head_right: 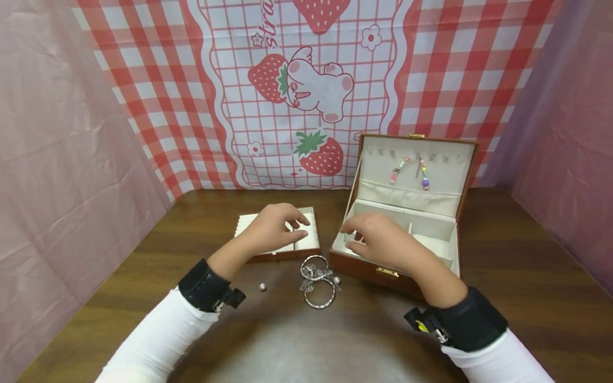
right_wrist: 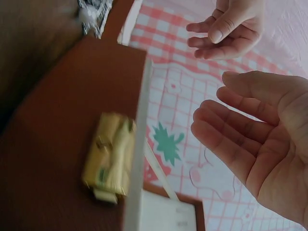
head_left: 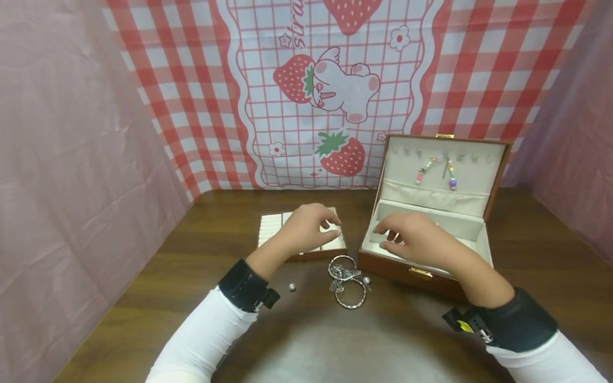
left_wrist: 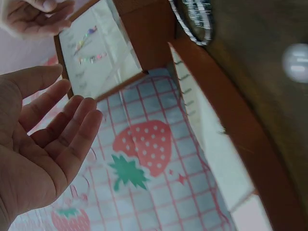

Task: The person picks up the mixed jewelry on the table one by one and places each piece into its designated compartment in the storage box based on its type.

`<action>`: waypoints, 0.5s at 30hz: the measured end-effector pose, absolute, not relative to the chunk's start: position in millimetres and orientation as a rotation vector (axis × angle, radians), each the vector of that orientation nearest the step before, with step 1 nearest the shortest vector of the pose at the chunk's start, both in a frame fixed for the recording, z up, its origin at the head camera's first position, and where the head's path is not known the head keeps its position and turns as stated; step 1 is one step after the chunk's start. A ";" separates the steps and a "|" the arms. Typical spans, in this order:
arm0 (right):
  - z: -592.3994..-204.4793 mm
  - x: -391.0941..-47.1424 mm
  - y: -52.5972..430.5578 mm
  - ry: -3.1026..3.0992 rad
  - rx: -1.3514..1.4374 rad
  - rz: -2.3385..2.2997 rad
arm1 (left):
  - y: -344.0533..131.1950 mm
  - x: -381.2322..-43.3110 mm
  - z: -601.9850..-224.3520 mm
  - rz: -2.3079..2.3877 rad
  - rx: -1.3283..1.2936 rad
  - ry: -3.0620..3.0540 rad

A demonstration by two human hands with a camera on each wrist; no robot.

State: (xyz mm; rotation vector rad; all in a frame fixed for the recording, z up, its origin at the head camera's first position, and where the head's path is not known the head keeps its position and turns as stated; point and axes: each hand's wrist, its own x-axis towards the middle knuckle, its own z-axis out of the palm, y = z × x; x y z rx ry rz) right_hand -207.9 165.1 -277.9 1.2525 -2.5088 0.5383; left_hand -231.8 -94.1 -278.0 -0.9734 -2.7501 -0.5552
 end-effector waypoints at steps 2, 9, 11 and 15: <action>-282.5 -206.2 160.8 -2.489 1.291 0.549 | -101.6 -228.2 -284.3 -0.583 -0.964 -2.747; -296.9 -204.1 142.4 -2.471 1.393 0.546 | -117.4 -213.3 -298.6 -0.543 -1.013 -2.711; -300.0 -203.1 137.8 -2.474 1.413 0.547 | -119.5 -209.9 -300.2 -0.534 -1.035 -2.719; -308.1 -200.7 130.6 -2.457 1.439 0.555 | -125.1 -205.9 -302.5 -0.553 -1.096 -2.746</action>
